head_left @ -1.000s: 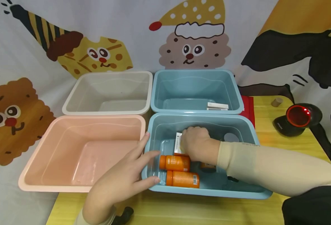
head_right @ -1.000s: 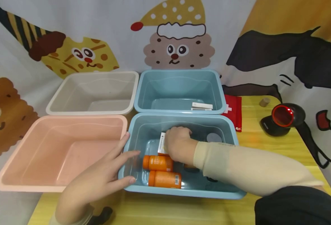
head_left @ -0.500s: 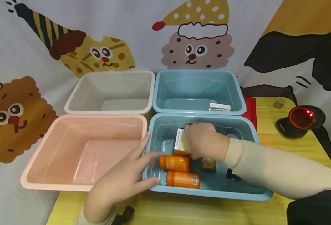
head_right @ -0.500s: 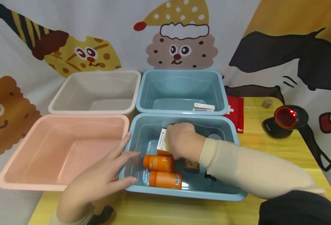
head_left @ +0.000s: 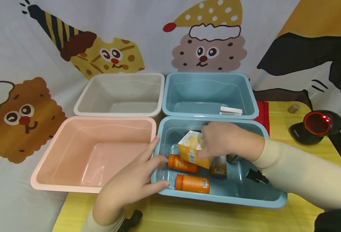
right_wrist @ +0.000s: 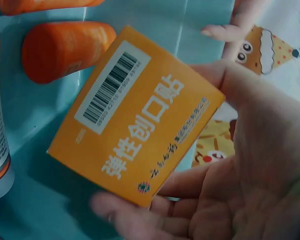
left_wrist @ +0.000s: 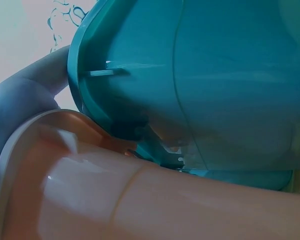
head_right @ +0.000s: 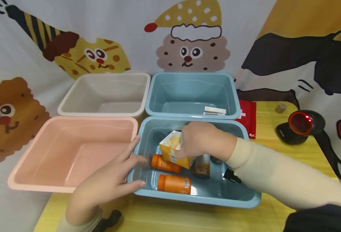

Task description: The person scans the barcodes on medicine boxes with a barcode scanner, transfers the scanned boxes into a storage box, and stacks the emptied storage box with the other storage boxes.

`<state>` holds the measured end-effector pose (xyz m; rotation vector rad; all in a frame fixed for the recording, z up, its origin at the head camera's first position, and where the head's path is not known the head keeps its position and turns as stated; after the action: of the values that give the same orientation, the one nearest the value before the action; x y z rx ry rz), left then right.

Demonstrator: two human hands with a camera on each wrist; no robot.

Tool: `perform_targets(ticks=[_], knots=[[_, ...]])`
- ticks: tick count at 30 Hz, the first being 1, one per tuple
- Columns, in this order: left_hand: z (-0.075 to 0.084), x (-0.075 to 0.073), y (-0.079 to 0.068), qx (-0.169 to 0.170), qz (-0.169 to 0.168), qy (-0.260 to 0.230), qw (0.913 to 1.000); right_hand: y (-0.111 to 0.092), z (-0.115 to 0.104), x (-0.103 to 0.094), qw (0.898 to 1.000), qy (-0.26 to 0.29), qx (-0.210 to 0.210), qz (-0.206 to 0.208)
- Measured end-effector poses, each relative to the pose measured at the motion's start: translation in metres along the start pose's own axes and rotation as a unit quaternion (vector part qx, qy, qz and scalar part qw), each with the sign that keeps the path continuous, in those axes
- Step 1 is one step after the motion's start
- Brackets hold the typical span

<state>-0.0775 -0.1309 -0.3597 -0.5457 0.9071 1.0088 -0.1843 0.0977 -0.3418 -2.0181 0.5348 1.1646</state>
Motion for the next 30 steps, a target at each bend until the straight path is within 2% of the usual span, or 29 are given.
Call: perform_targets(ticks=[6,8,16,20,25,28,30], knots=[[0.001,-0.002,0.0,-0.018,-0.009,-0.002,0.9998,-0.015,-0.001,-0.009,0.996,0.079,-0.041,0.007],[0.002,-0.002,0.0,-0.021,-0.011,-0.004,0.9997,-0.02,-0.001,-0.012,0.995,0.088,-0.052,0.014],[0.002,-0.001,0.0,-0.015,-0.011,-0.007,0.9998,-0.04,0.019,-0.03,0.993,0.061,-0.056,0.085],[0.001,-0.001,-0.001,-0.012,-0.01,-0.003,0.9999,-0.06,0.031,-0.041,0.984,0.097,-0.087,0.122],[0.002,-0.001,-0.001,-0.009,-0.009,-0.002,0.9999,-0.093,0.054,-0.057,0.966,0.143,-0.147,0.159],[0.002,-0.001,-0.001,-0.012,-0.011,-0.003,0.9999,-0.113,0.075,-0.065,0.955,0.15,-0.162,0.196],[0.002,0.0,0.0,-0.014,-0.013,-0.004,0.9998,-0.128,0.093,-0.068,0.953,0.133,-0.157,0.222]])
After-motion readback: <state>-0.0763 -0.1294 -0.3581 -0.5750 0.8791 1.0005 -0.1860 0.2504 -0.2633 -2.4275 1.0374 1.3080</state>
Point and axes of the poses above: each hand's wrist, its own y-axis towards the middle knuckle, its own x-axis out of the palm, z = x × y, the point moved 6 cm from there along y, towards the middle knuckle, and after that the axes turned 12 degrees about -x, right-handed, at the moved point
